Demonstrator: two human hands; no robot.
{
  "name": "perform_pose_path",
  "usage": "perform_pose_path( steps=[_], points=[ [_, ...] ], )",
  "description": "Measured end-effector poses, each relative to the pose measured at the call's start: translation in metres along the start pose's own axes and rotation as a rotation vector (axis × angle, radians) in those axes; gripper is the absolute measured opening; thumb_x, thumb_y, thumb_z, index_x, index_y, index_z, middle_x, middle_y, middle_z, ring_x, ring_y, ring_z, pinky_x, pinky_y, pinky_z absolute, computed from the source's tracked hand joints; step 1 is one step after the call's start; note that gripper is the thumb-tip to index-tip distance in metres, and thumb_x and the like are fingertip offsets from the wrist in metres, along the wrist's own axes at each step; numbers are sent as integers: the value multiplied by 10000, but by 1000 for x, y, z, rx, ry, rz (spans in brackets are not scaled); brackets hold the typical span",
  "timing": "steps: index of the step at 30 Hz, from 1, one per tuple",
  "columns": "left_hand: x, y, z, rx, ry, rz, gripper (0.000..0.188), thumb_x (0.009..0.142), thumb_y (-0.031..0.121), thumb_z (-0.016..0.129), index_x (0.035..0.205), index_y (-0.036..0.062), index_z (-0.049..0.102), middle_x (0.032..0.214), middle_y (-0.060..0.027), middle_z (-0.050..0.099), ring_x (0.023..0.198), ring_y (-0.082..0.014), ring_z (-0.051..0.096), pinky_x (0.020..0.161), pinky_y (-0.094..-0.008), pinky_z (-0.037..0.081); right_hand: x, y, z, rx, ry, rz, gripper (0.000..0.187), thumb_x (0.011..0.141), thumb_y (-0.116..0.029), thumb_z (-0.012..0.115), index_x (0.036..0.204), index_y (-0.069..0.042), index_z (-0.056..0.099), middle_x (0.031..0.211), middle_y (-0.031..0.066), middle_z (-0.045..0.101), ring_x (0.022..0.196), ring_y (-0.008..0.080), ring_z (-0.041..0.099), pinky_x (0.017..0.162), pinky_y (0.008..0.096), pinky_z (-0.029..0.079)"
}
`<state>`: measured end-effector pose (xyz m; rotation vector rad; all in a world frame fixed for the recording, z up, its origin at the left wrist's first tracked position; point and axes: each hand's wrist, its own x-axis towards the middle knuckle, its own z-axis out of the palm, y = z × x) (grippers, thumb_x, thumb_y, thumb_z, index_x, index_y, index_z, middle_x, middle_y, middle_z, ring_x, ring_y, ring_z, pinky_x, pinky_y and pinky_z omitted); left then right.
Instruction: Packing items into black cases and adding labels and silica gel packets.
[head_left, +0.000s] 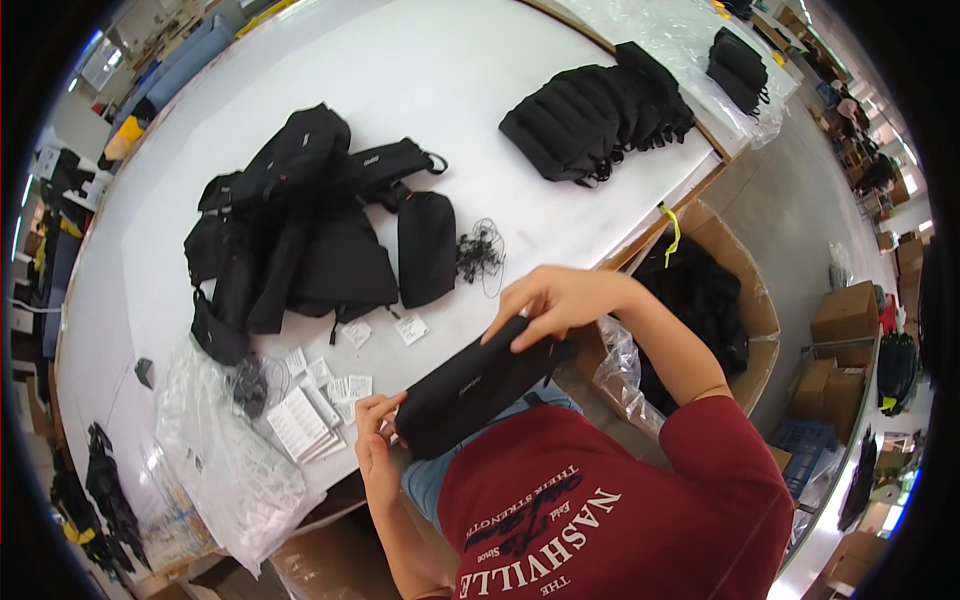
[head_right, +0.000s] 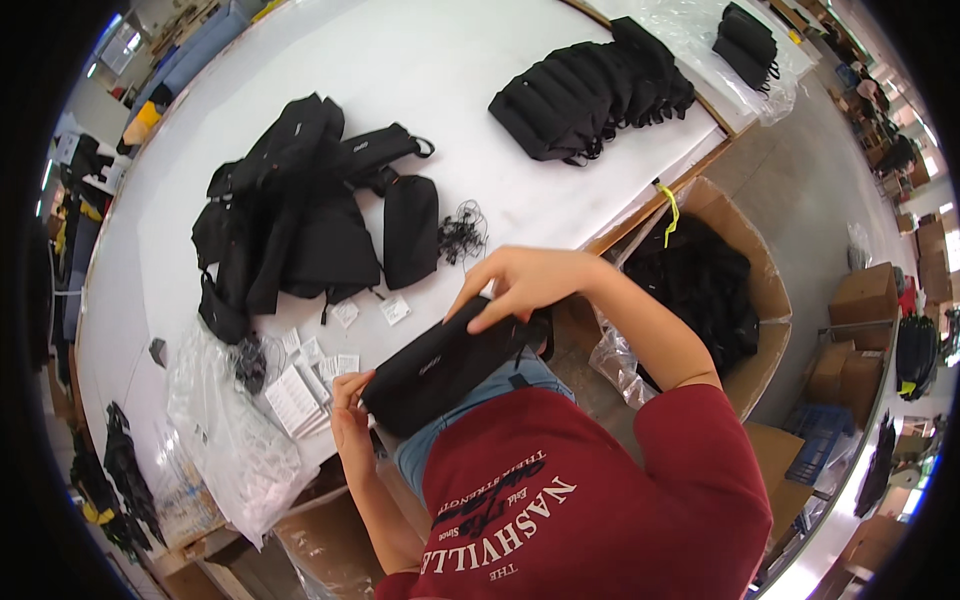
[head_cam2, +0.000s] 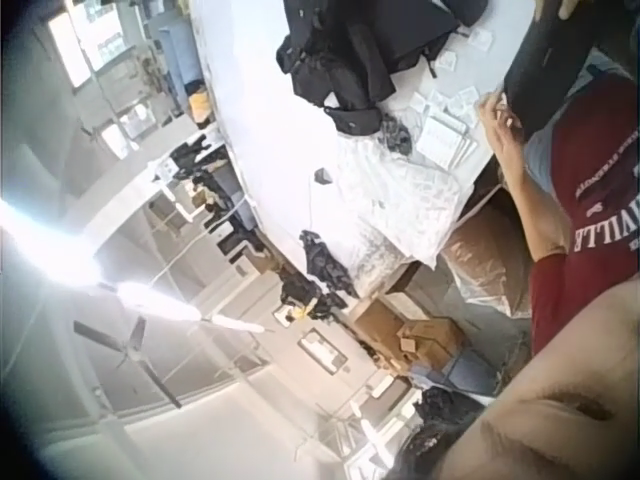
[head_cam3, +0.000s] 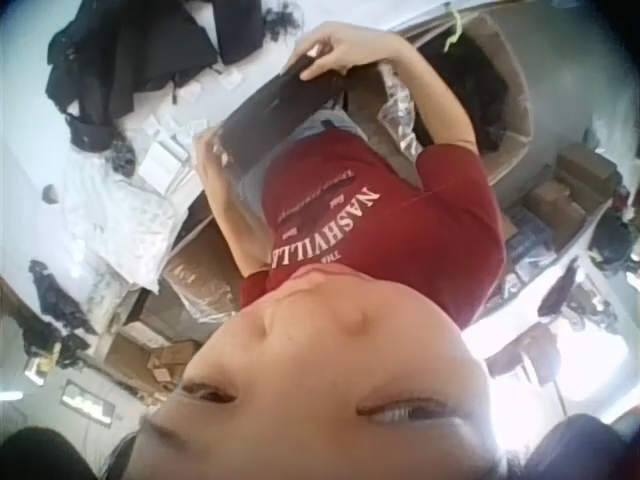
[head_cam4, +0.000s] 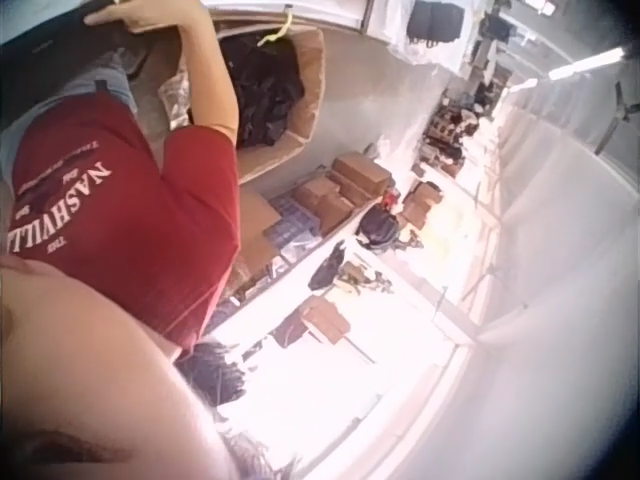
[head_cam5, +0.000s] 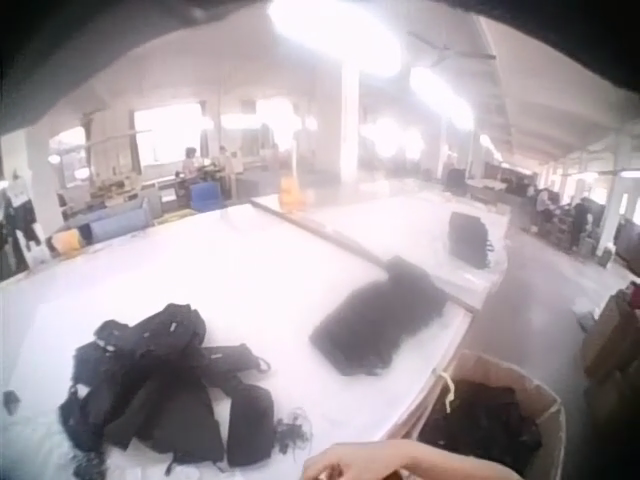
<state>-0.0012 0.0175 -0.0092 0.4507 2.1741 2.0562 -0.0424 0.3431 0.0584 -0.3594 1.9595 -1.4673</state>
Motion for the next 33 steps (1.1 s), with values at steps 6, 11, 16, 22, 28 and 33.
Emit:
perform_pose_path(
  steps=[6, 11, 16, 22, 28, 33],
  points=[
    [-20, -22, -6, -164, -312, -554, 282, 955, 153, 489, 1192, 18, 558, 943, -22, 565, 732, -58, 462, 656, -186, 383, -46, 35, -136, -120, 972, -79, 324, 831, -171, 703, 1141, -89, 656, 814, -5, 656, 506, 24, 510, 477, 177, 436],
    [-50, -47, 37, -123, -374, -633, 236, 943, 146, 532, 1143, 38, 597, 882, 2, 605, 754, -39, 479, 677, -175, 379, -82, 60, -251, -593, 1479, 7, 366, 824, -213, 667, 1187, -181, 632, 897, 85, 620, 538, 135, 570, 600, 273, 481],
    [-42, -50, 49, -243, -229, -654, 208, 940, 145, 528, 1080, 17, 614, 864, -14, 609, 772, -52, 487, 694, -179, 371, -102, 106, -317, -494, 1562, 204, 420, 819, -192, 656, 1235, -176, 598, 1013, 145, 629, 559, 151, 621, 603, 267, 507],
    [-35, -48, 58, -194, -295, -655, 215, 940, 151, 530, 1096, 21, 602, 852, -14, 603, 746, -63, 475, 688, -188, 376, -109, 150, -330, -714, 1722, 374, 482, 787, -199, 648, 1258, -181, 550, 1122, 171, 551, 796, 258, 623, 756, 338, 505],
    [-37, -53, 51, -218, -232, -686, 199, 941, 160, 536, 1061, 24, 620, 835, -10, 599, 734, -64, 489, 684, -188, 385, -59, 118, -236, -823, 1708, 105, 291, 799, -175, 629, 1087, -168, 589, 1019, 70, 537, 721, 209, 599, 682, 340, 491],
    [-30, -47, 31, -85, 201, -451, 152, 943, 115, 528, 977, -2, 620, 772, -29, 590, 706, -77, 534, 644, -203, 420, 0, 125, -108, -651, 1048, -106, 207, 802, -183, 660, 1000, -147, 612, 798, 36, 546, 615, 172, 528, 591, 299, 444]
  ],
)
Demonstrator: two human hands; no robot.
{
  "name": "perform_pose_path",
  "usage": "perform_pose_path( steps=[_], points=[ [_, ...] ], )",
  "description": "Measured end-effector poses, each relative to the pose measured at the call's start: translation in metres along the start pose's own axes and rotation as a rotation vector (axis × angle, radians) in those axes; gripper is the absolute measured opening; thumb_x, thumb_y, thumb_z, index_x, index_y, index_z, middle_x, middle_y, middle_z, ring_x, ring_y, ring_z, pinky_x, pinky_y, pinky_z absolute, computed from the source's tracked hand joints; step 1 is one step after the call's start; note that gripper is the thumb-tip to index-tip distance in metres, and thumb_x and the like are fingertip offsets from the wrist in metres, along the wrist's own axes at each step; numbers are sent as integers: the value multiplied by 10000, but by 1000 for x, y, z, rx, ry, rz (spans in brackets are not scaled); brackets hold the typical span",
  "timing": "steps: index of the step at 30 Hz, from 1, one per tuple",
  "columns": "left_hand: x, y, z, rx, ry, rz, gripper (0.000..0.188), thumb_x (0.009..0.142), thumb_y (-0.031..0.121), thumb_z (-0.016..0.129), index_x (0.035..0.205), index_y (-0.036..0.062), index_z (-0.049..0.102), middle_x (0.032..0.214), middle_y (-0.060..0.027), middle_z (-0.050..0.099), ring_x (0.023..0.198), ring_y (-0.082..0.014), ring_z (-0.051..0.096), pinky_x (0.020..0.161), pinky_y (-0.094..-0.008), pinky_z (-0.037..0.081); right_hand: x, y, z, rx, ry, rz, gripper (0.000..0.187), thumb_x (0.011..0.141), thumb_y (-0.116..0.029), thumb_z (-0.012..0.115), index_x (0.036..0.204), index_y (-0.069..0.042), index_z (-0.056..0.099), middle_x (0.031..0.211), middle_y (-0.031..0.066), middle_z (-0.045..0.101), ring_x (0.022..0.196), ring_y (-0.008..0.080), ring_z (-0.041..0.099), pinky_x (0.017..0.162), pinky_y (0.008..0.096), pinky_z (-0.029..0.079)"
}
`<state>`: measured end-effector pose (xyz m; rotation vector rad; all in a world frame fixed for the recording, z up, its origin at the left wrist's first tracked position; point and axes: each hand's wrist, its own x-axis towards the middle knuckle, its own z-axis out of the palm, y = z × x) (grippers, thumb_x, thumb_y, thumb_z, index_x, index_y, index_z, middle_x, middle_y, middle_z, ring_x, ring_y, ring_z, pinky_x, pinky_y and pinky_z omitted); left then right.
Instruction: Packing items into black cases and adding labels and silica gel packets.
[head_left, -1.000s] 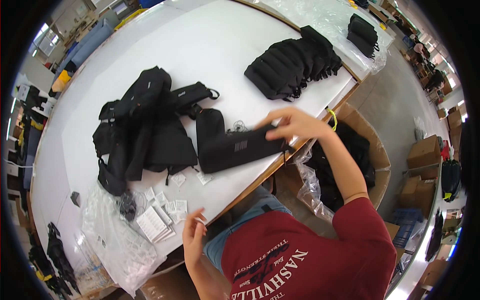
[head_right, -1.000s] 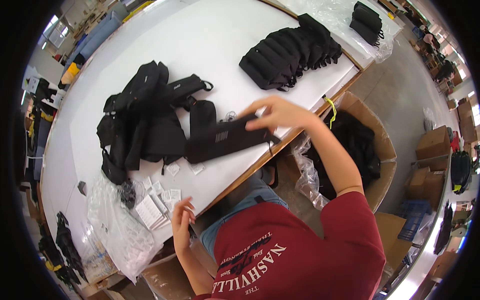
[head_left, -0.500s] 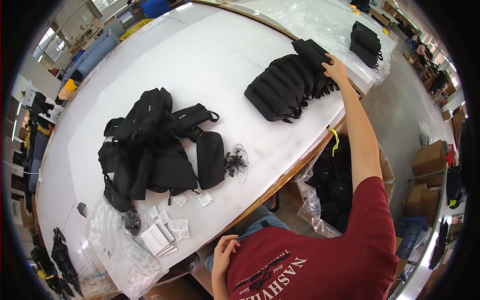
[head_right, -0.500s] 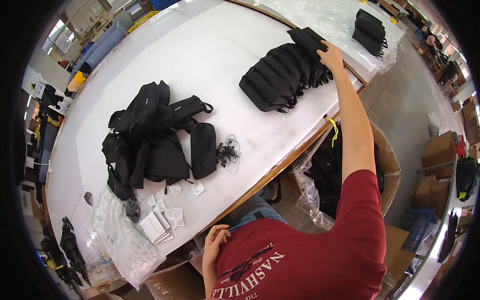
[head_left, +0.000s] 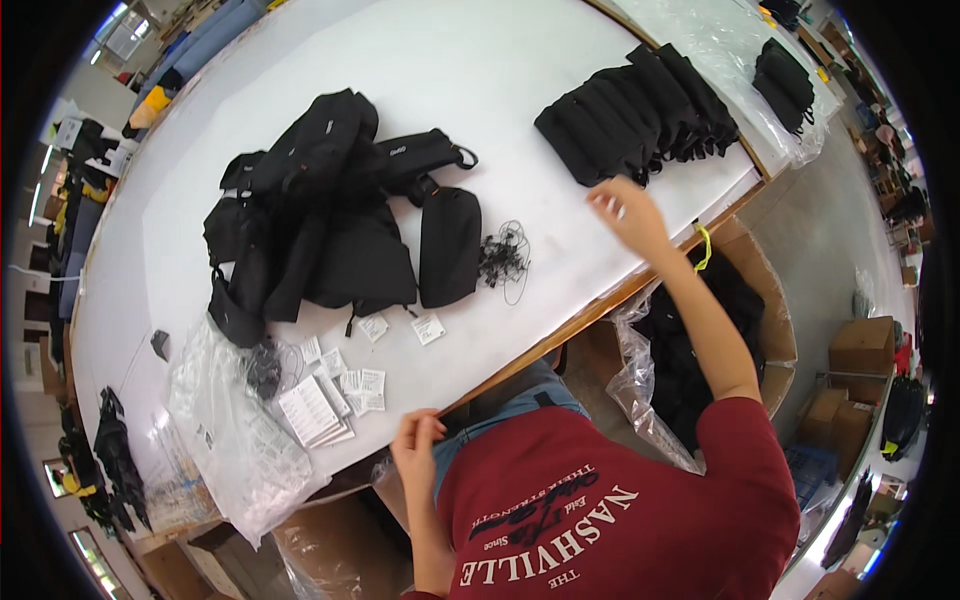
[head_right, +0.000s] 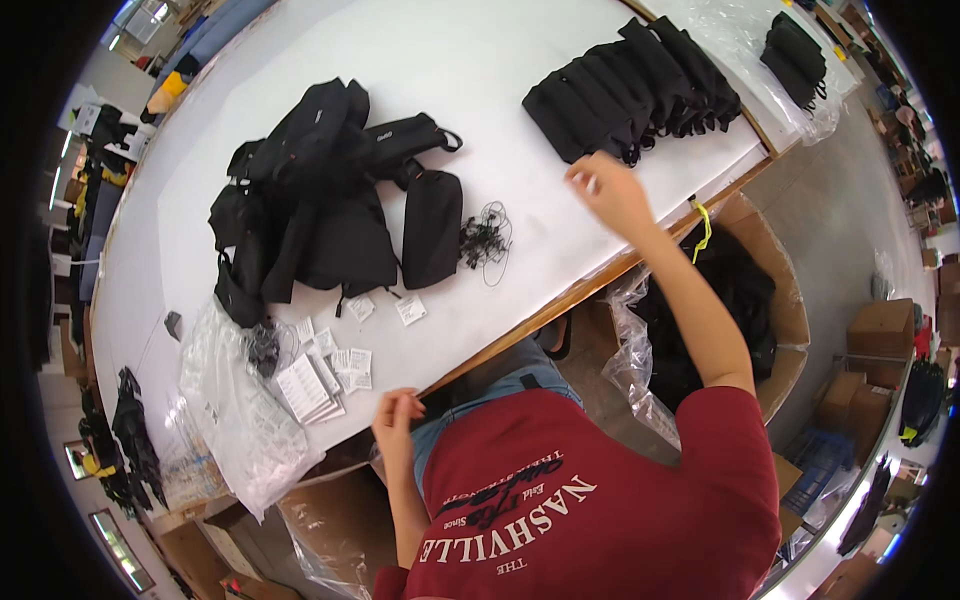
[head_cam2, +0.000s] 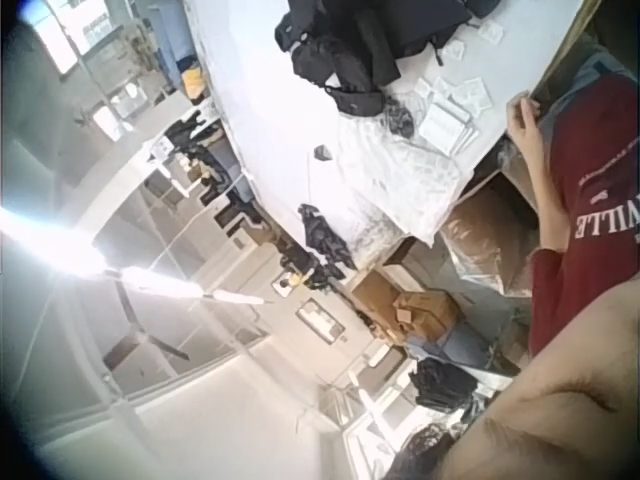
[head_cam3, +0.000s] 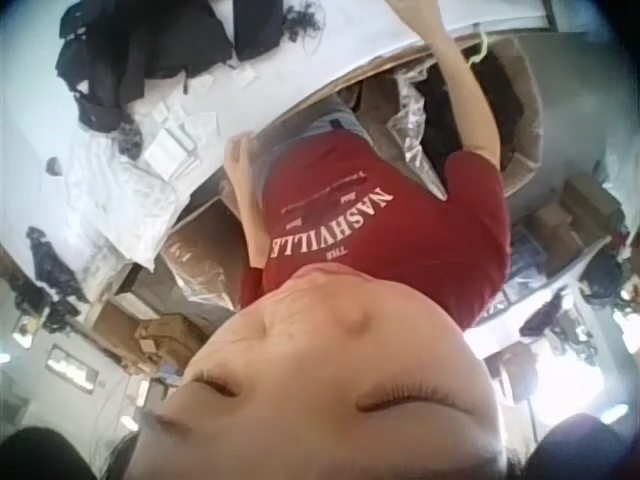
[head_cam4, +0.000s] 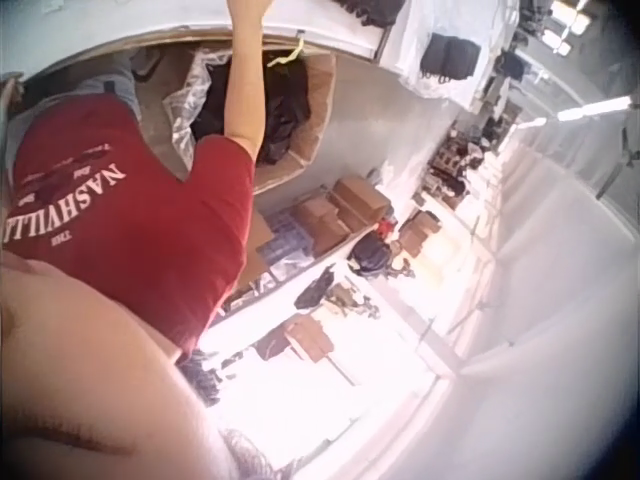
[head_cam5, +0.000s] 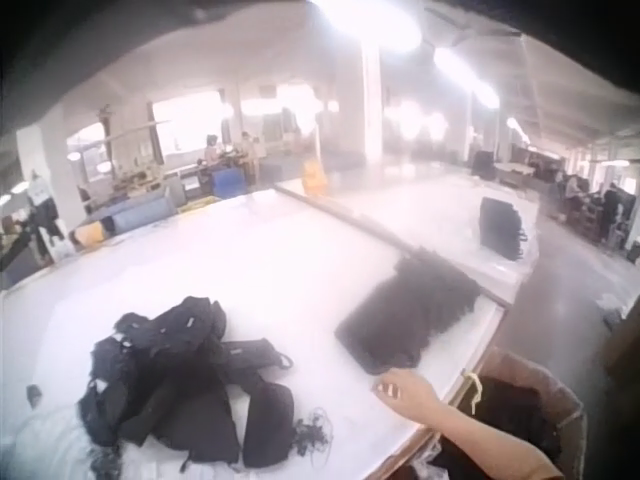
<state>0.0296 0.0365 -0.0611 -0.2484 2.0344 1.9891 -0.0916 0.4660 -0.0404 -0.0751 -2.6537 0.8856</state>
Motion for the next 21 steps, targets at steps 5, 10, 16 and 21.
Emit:
perform_pose_path(
  steps=[5, 10, 16, 21],
  points=[
    [16, 8, -72, 406, 642, 394, 162, 925, 111, 543, 1001, -22, 596, 857, -62, 579, 818, -155, 525, 765, -287, 413, -50, -64, 66, 32, -291, 67, 203, 791, -210, 676, 944, -109, 589, 795, 55, 550, 663, 217, 559, 628, 327, 455],
    [32, -15, -134, 882, 904, 338, 433, 895, 316, 608, 1168, -9, 523, 1211, -176, 480, 1114, -303, 419, 944, -422, 338, -62, -82, 97, 24, -87, 304, 207, 786, -222, 679, 896, -91, 561, 774, 72, 540, 674, 249, 560, 637, 349, 453],
    [43, -28, -153, 1072, 775, 47, 737, 854, 488, 605, 1323, -47, 418, 1292, -254, 425, 1213, -399, 356, 1027, -488, 269, -63, -85, 104, -80, -56, 334, 155, 780, -197, 671, 808, -70, 586, 789, 87, 579, 747, 287, 600, 659, 388, 469],
    [50, -36, -158, 1017, 752, 120, 748, 858, 493, 597, 1342, -43, 402, 1314, -269, 405, 1205, -410, 363, 1028, -492, 273, -55, -66, 93, 172, -75, 402, 150, 787, -188, 670, 849, -52, 677, 732, 93, 643, 652, 228, 602, 631, 336, 475]
  ],
)
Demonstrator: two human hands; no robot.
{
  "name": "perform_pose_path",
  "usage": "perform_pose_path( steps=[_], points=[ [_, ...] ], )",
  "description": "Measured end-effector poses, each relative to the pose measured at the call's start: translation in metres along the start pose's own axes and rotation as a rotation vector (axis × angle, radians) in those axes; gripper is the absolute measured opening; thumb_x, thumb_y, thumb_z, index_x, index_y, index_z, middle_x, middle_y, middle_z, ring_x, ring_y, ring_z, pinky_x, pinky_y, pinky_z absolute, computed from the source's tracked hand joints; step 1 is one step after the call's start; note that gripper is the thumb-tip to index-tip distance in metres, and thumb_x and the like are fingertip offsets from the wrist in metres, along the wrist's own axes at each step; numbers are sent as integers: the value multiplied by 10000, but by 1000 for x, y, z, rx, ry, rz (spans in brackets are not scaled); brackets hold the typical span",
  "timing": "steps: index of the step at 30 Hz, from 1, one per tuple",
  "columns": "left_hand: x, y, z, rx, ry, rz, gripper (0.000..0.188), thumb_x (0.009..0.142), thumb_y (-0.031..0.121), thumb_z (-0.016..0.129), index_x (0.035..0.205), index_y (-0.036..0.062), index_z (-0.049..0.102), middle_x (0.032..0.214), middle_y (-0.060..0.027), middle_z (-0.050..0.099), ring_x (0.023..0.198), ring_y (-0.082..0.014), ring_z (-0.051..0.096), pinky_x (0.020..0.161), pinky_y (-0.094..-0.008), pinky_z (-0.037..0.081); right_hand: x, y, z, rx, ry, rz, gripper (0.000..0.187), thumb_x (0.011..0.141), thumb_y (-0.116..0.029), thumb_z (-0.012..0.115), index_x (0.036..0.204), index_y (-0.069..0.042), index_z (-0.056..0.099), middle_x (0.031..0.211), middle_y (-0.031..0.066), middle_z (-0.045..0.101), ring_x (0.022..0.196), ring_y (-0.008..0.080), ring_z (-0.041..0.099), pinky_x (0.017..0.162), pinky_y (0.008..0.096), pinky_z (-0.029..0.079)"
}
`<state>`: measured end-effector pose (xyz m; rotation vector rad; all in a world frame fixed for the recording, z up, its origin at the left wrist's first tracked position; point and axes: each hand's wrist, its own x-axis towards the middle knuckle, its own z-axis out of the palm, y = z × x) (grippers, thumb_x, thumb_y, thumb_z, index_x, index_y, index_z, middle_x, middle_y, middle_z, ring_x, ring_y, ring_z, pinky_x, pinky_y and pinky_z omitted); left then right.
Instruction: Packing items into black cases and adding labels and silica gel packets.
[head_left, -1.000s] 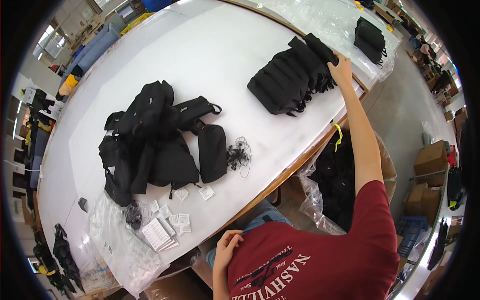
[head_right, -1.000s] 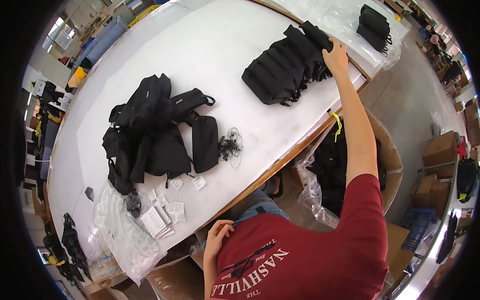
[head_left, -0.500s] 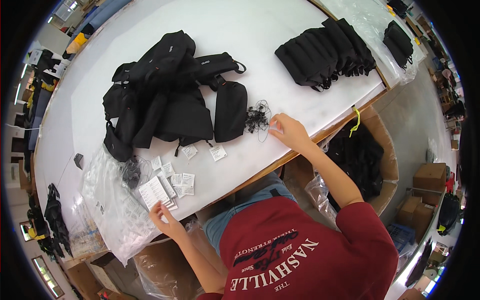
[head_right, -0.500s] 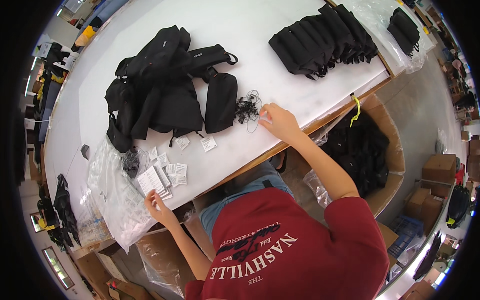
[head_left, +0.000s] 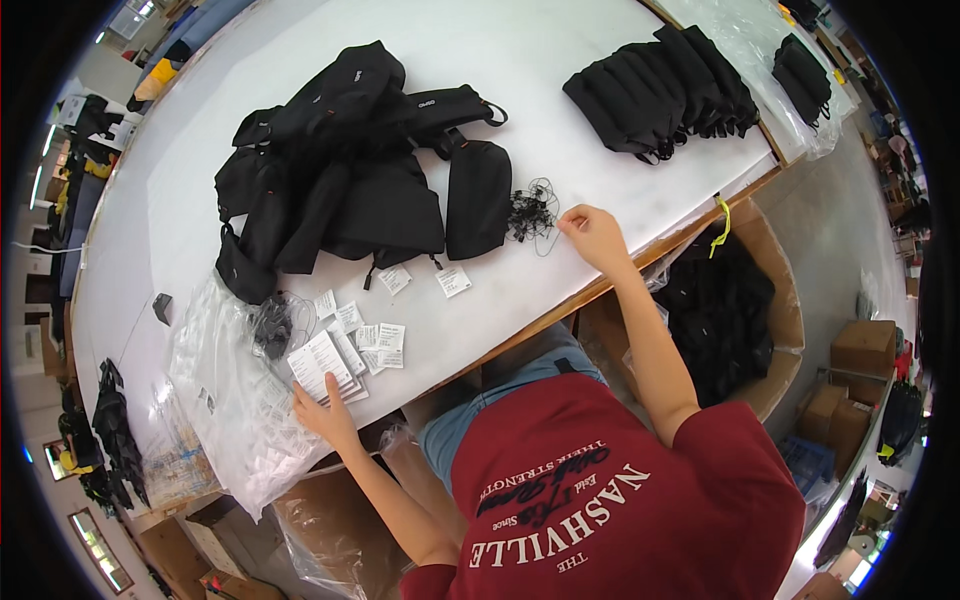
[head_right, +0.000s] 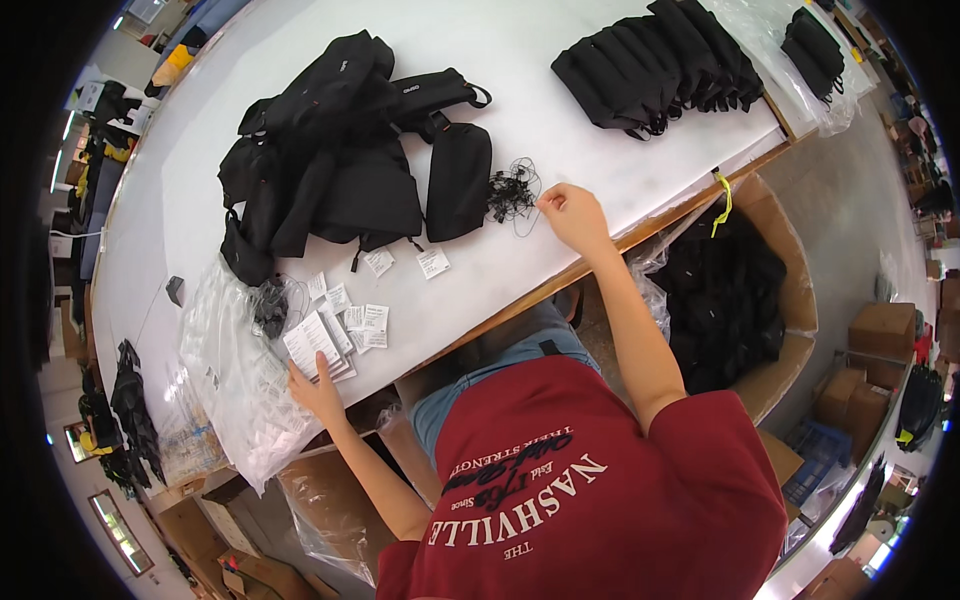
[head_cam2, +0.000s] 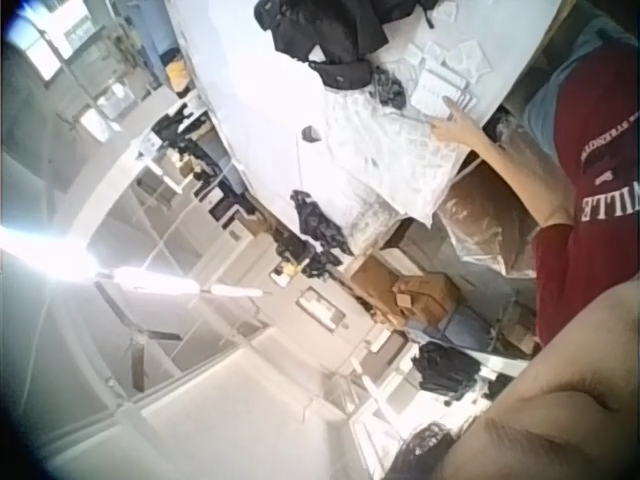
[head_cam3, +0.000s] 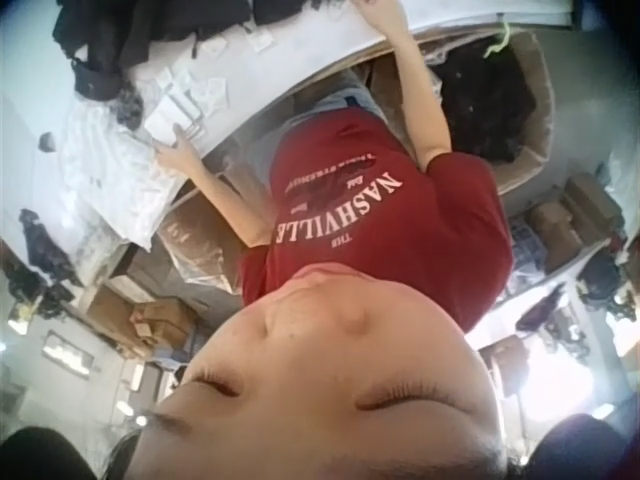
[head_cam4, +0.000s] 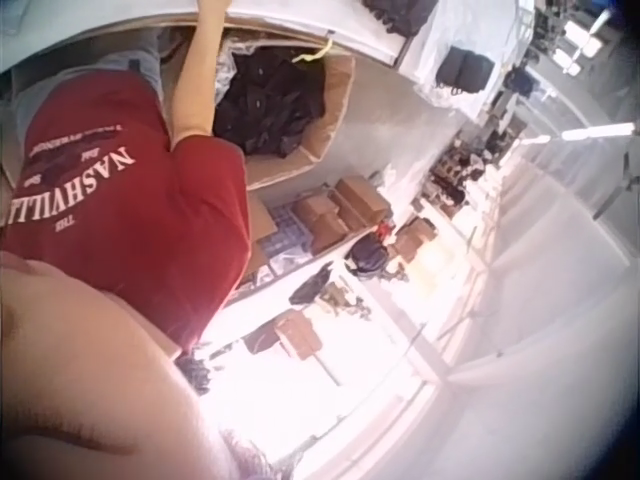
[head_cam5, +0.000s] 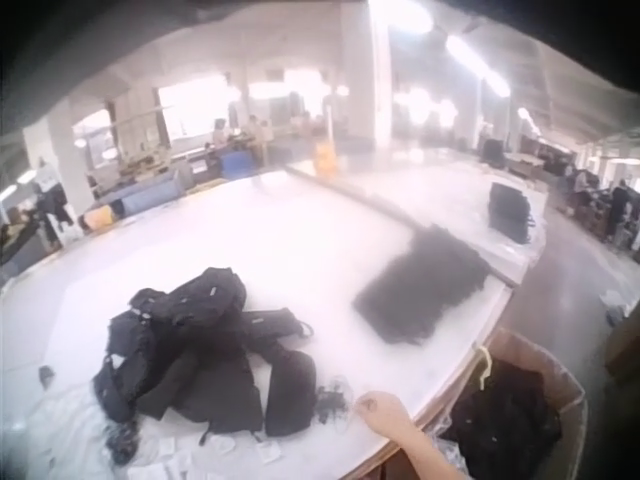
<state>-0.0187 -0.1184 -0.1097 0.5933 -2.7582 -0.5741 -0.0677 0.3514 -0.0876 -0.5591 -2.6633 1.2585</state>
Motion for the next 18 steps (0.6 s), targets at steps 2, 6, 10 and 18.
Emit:
perform_pose_path(
  steps=[2, 6, 10, 18],
  points=[
    [-1, 2, -2, -40, 27, 1, 728, 855, 477, 609, 1340, -27, 410, 1310, -262, 405, 1206, -407, 362, 1025, -495, 274, 5, -2, -16, 6, 24, -45, 193, 785, -206, 684, 877, -37, 677, 698, 84, 641, 627, 172, 594, 609, 302, 469],
    [-2, 7, -2, -30, 98, 1, 707, 840, 458, 633, 1335, -1, 425, 1314, -246, 402, 1212, -396, 362, 1023, -498, 275, 10, -25, -50, 349, 28, 25, 179, 847, -190, 640, 882, -15, 634, 756, 43, 636, 644, 110, 580, 601, 242, 457],
    [5, 21, -17, 101, 126, 61, 709, 816, 455, 655, 1332, 22, 434, 1328, -213, 398, 1224, -379, 361, 1017, -492, 286, 11, -56, -75, 1056, -168, 100, 146, 915, -137, 554, 994, -15, 564, 826, 27, 601, 716, 77, 558, 628, 175, 437],
    [31, 14, -6, 139, 9, 26, 761, 793, 531, 645, 1328, 29, 447, 1312, -182, 418, 1225, -370, 371, 1010, -479, 310, 19, -97, -75, 1434, -454, 198, 210, 867, -133, 548, 731, -90, 393, 593, -52, 260, 534, 57, 250, 498, 207, 279]
  ],
)
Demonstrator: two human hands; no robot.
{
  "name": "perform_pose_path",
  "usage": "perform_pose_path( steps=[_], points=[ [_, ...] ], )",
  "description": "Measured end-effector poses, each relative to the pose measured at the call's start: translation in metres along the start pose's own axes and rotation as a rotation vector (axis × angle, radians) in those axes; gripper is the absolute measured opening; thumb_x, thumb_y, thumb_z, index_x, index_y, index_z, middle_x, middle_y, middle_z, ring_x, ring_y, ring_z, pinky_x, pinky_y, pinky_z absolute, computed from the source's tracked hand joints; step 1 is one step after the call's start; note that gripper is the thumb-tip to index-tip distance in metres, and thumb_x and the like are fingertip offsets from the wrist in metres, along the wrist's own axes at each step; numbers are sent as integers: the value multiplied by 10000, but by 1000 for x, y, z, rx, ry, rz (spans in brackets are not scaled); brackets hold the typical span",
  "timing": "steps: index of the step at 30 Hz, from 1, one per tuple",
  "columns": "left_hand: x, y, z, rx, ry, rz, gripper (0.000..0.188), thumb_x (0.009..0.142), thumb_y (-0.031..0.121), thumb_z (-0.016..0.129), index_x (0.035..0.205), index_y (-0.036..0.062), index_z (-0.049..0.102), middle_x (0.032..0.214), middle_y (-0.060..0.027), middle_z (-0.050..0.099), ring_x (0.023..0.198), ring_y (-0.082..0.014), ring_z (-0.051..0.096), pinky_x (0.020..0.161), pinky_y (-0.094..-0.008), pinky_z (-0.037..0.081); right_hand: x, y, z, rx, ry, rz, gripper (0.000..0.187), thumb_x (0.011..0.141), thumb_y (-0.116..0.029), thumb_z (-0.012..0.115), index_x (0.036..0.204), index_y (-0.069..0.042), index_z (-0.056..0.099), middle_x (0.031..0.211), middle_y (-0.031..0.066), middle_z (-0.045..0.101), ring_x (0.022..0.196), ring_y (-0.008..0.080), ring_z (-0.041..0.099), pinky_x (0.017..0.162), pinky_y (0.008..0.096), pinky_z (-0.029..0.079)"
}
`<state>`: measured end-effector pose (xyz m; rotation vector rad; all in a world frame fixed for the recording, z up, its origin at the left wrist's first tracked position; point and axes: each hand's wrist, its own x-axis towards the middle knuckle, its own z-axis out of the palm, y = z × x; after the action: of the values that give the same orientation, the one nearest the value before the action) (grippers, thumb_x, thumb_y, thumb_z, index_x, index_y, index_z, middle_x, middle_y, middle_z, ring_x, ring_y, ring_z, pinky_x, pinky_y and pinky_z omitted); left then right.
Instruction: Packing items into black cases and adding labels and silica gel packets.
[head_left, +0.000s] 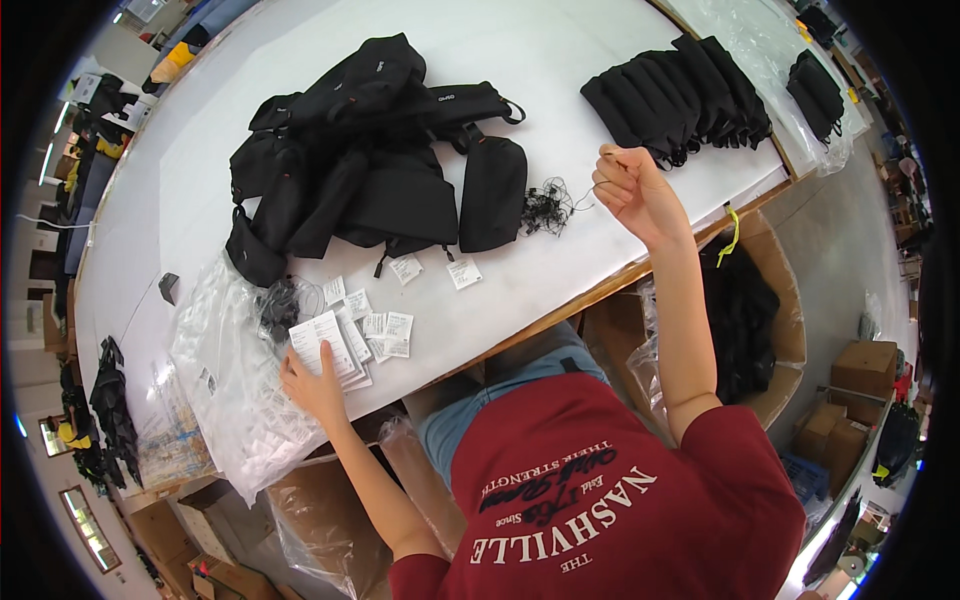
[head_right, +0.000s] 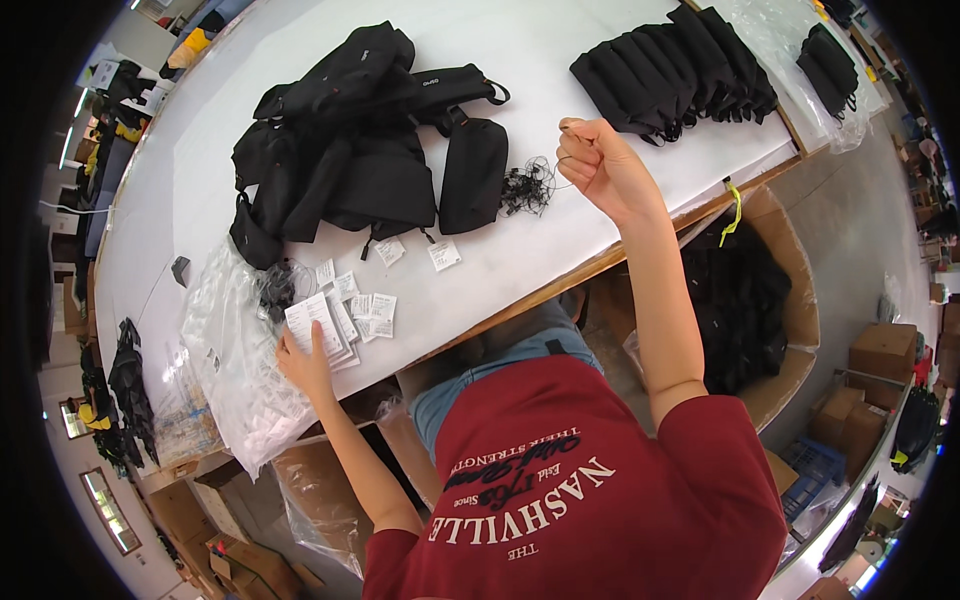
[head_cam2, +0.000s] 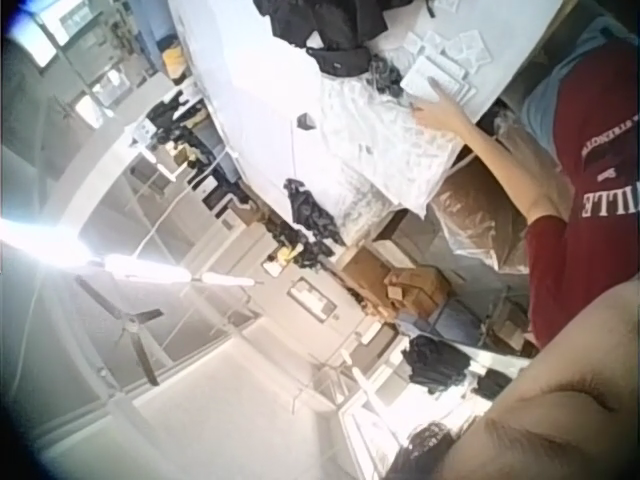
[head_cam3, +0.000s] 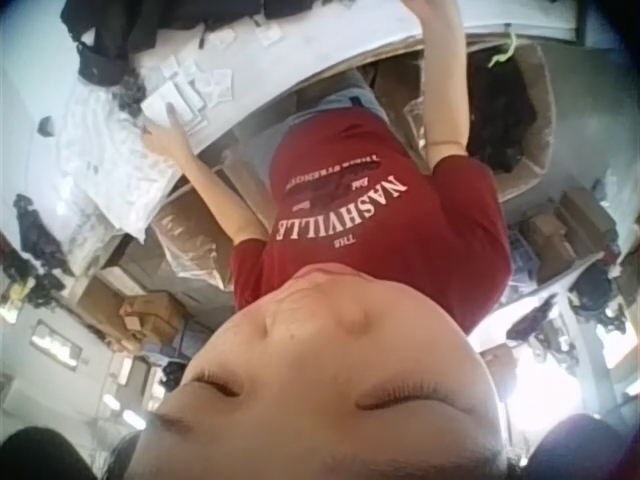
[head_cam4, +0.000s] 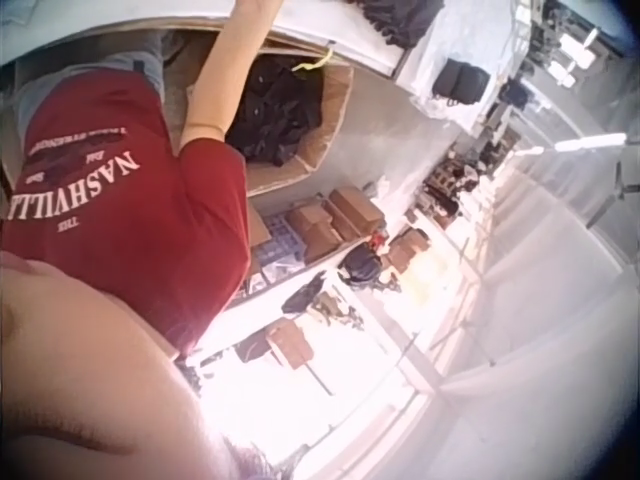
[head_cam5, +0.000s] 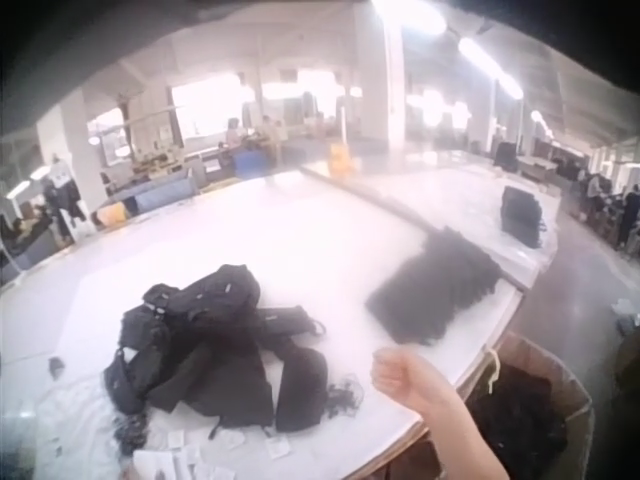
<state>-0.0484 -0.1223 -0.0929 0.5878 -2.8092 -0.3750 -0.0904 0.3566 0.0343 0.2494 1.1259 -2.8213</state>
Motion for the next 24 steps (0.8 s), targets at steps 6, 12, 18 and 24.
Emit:
perform_pose_path(
  steps=[6, 12, 18, 24],
  points=[
    [2, 12, -6, 6, 139, 121, 614, 812, 457, 658, 1216, 15, 523, 1260, -183, 454, 1164, -374, 403, 970, -468, 330, 3, 1, 12, -175, -14, -46, 252, 851, -167, 597, 670, -85, 441, 552, -78, 258, 509, 43, 239, 490, 196, 242],
    [16, 35, -36, -179, -58, 100, 242, 838, 115, 635, 952, -8, 461, 917, -178, 544, 872, -381, 508, 797, -411, 418, -13, 4, 34, -1106, 242, -734, 136, 829, -159, 666, 870, -29, 664, 602, -26, 552, 537, 27, 447, 508, 171, 319],
    [-4, 71, -63, -713, -135, 45, 220, 914, 101, 537, 1065, -2, 414, 931, -143, 523, 879, -220, 500, 830, -319, 409, -14, -6, 53, -936, 64, -376, 94, 840, -120, 651, 845, -26, 659, 663, 39, 644, 514, 52, 533, 448, 178, 339],
    [-70, 162, -87, -1094, -509, 179, 579, 842, 132, 666, 1314, 55, 340, 1101, -143, 489, 1004, -209, 497, 883, -313, 407, -44, 55, 65, -889, -72, -197, 67, 811, -91, 681, 828, -37, 646, 619, -52, 543, 516, 14, 450, 491, 171, 325]
  ],
)
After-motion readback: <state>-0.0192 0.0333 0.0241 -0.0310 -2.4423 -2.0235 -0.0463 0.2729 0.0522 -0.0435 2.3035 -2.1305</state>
